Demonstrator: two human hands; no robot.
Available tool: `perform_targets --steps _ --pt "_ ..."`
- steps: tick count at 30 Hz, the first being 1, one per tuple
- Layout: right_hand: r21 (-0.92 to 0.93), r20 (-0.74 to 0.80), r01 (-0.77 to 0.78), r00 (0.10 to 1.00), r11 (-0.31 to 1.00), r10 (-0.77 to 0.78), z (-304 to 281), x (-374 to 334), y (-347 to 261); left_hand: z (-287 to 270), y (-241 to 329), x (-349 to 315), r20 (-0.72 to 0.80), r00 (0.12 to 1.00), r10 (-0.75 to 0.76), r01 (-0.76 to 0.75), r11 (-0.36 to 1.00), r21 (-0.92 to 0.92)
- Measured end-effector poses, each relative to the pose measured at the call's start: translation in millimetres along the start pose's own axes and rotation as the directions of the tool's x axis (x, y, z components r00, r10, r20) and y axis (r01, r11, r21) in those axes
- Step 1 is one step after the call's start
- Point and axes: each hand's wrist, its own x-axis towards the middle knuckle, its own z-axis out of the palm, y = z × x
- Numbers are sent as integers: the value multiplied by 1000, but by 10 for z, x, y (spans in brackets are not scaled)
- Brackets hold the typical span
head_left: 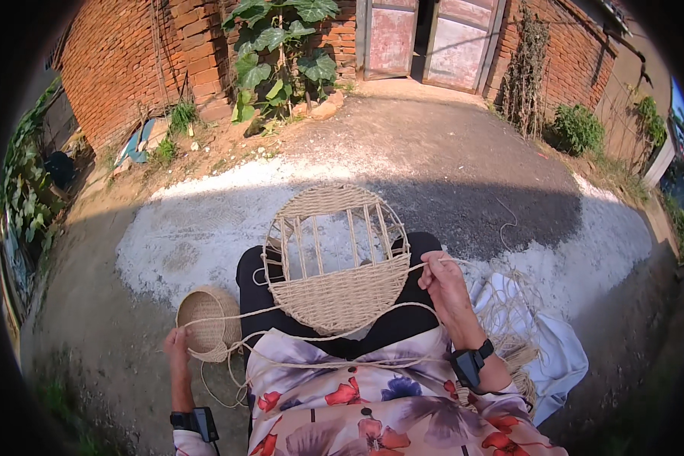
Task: Weaving a round bamboo or wicker basket frame by hand.
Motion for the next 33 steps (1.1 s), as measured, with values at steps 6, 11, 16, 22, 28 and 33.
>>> perform_targets --steps 6,11,16,22,28,33 --pt "-76 -24 51 998 996 -53 -20 97 160 -464 -549 70 -193 979 -69 78 996 39" --pt "-106 -65 57 996 993 -64 -58 31 102 -406 -479 -20 -245 965 -91 111 992 66" --pt "-287 98 15 995 958 14 149 32 36 -158 -210 -148 -109 894 435 -132 487 863" --pt "-530 547 81 793 844 267 1033 -79 225 1038 1322 -885 319 837 445 -507 850 146" --pt "-538 642 67 679 840 357 1341 -94 362 1476 1217 -1016 625 741 245 -205 969 -137" --pt "-565 586 41 723 824 366 1284 -133 486 1477 1080 -970 597 698 396 -471 881 -33"
